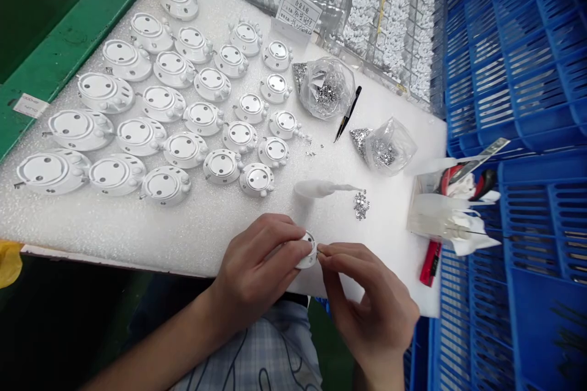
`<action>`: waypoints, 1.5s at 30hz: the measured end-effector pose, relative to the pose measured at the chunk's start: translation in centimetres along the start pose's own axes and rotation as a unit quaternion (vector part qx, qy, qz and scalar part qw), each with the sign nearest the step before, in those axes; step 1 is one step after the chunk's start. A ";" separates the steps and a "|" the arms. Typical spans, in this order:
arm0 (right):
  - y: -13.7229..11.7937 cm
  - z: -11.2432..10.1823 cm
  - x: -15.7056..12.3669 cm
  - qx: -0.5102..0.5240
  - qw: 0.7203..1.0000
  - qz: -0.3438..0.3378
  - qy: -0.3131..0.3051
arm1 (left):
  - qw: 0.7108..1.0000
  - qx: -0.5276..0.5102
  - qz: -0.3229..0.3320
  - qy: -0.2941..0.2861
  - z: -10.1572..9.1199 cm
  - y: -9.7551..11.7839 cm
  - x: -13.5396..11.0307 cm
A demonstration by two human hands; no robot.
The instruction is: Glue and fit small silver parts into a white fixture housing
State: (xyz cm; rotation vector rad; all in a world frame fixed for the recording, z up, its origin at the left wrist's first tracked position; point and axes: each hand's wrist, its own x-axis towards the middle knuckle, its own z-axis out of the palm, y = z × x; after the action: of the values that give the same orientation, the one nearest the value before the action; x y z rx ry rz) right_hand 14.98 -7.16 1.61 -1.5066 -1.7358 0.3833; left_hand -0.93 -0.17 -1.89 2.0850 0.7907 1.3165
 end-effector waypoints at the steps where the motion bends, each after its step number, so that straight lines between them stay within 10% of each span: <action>1: -0.1 0.0 0.0 -0.004 1.000 -0.002 0.001 | 1.000 0.002 0.006 0.002 0.0 0.0 0.0; 45: -0.9 0.4 -0.2 0.007 0.997 0.071 0.023 | 0.998 -0.028 0.052 0.001 -0.2 -0.4 -0.1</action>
State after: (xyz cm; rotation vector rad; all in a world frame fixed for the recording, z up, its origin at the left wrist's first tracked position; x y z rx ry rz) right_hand 14.03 -7.48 1.91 -1.6219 -1.5923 0.4300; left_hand -1.24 0.07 -2.18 2.1050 0.6463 1.3797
